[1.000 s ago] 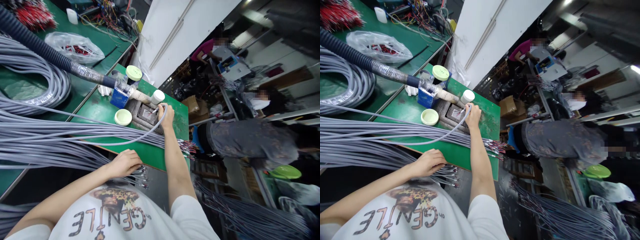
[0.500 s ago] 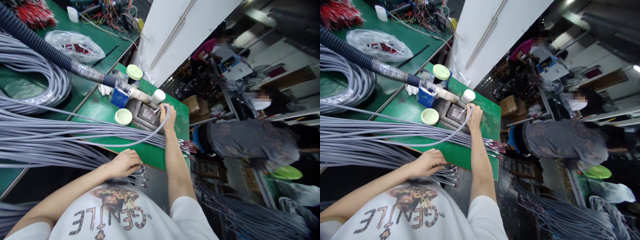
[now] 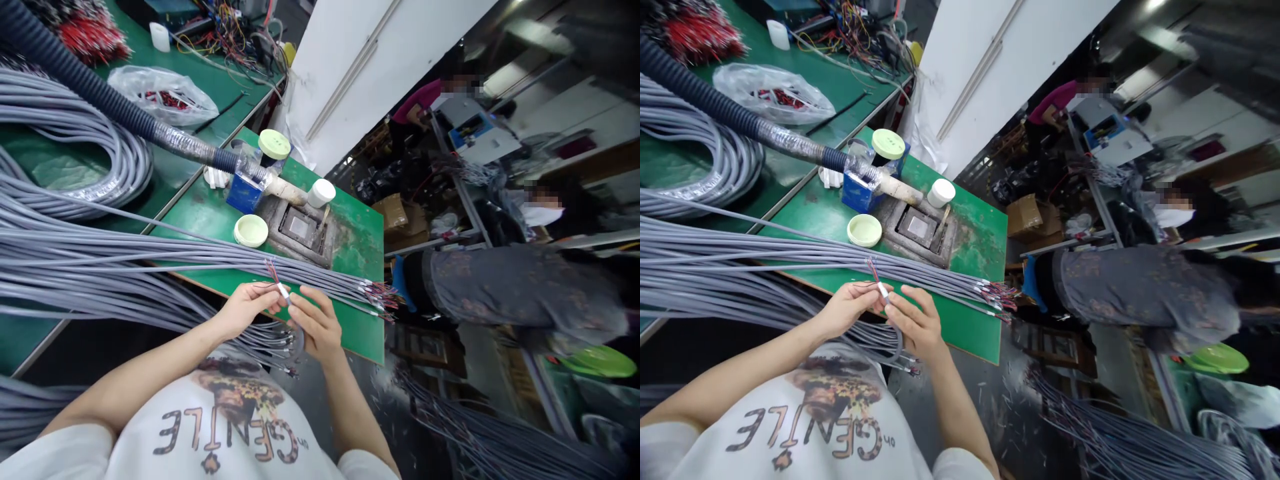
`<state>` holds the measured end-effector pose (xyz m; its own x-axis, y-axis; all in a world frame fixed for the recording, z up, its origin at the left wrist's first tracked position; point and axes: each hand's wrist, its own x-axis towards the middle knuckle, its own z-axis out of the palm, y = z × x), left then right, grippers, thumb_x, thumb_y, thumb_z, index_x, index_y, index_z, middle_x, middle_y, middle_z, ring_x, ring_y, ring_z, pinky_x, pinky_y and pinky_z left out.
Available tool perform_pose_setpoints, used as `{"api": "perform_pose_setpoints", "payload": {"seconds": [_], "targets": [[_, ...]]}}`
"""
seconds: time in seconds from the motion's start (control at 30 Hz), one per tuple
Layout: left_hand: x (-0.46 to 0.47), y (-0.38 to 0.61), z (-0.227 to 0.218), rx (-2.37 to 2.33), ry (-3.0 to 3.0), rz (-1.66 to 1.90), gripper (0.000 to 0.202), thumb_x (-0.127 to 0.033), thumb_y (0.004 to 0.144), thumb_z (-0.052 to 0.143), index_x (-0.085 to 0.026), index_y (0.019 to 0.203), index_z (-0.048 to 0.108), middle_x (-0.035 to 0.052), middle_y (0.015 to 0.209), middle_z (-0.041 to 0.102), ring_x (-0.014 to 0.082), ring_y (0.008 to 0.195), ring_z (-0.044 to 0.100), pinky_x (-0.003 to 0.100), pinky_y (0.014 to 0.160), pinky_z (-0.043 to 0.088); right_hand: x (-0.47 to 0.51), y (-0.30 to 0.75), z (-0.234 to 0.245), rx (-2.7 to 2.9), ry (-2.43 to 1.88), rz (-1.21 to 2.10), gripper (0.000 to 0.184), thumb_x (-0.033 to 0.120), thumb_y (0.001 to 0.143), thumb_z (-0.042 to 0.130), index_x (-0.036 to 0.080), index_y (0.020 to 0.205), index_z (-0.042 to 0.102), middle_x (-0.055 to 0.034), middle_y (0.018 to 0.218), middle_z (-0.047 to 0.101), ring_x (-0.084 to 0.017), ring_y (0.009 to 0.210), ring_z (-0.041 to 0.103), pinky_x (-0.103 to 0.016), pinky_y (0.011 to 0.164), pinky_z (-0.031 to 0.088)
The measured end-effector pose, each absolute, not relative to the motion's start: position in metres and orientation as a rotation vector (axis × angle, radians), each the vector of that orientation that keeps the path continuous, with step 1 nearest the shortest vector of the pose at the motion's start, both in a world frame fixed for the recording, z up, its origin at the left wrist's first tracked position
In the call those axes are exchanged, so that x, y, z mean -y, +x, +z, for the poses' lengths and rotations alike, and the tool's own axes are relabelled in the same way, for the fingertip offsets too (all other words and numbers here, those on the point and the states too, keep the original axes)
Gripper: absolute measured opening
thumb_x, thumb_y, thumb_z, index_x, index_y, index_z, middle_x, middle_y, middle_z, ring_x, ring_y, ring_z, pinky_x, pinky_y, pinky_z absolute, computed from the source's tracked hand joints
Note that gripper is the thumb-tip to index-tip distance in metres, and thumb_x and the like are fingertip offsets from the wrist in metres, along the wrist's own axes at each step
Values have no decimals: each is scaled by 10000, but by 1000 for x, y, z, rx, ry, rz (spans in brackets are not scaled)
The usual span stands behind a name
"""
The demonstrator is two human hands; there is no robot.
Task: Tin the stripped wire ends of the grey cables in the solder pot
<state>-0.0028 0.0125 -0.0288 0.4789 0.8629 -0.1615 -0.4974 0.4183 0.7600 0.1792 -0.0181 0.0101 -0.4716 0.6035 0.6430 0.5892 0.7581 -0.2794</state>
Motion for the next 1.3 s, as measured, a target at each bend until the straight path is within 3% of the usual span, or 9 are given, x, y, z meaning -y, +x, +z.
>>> {"api": "perform_pose_setpoints", "payload": {"seconds": [0.47,0.57,0.7,0.83,1.07,1.2,1.3], "targets": [[3,3,-23,-697,719,946,352,-455,675,761,-116,767,751,16,583,619,96,562,510,236,607,438,57,174,-13,2054,-969,169,503,122,851,564,337,1304,538,-65,1128,707,-259,1161,593,-468,835,566],[4,5,-24,-699,751,956,345,-453,687,751,-115,751,745,16,581,614,98,563,509,241,610,437,60,172,-10,1968,-994,263,444,103,865,492,326,1236,592,-65,1081,721,-238,1045,647,-434,811,560],[6,7,-22,-708,818,946,318,-440,681,750,-124,717,734,16,596,623,101,563,523,245,597,445,63,165,-5,1773,-1316,598,178,268,875,535,251,945,697,-37,740,719,-178,648,647,-318,617,523],[6,8,-22,-699,854,924,289,-416,658,765,-137,622,701,11,602,633,103,565,542,249,602,458,63,158,-1,1597,-1419,1024,292,391,875,530,211,691,669,21,487,607,-108,415,498,-241,470,414],[7,13,-22,-603,685,874,417,-469,542,819,-137,445,586,4,508,578,91,496,494,241,524,405,65,158,-5,1451,-1288,1335,354,488,834,571,188,677,674,16,465,597,-94,391,452,-224,434,350],[9,19,-23,-582,612,838,475,-523,619,761,-135,443,551,-8,444,495,80,427,425,237,445,336,66,154,-10,1413,-1259,1442,368,517,802,597,188,653,663,13,458,597,-104,396,486,-229,446,386],[8,18,-29,-555,623,855,495,-601,654,714,-127,557,609,6,489,526,93,455,459,240,457,355,66,155,-13,1345,-1295,1413,368,524,788,605,188,646,656,11,456,594,-100,382,466,-228,425,375]]}}
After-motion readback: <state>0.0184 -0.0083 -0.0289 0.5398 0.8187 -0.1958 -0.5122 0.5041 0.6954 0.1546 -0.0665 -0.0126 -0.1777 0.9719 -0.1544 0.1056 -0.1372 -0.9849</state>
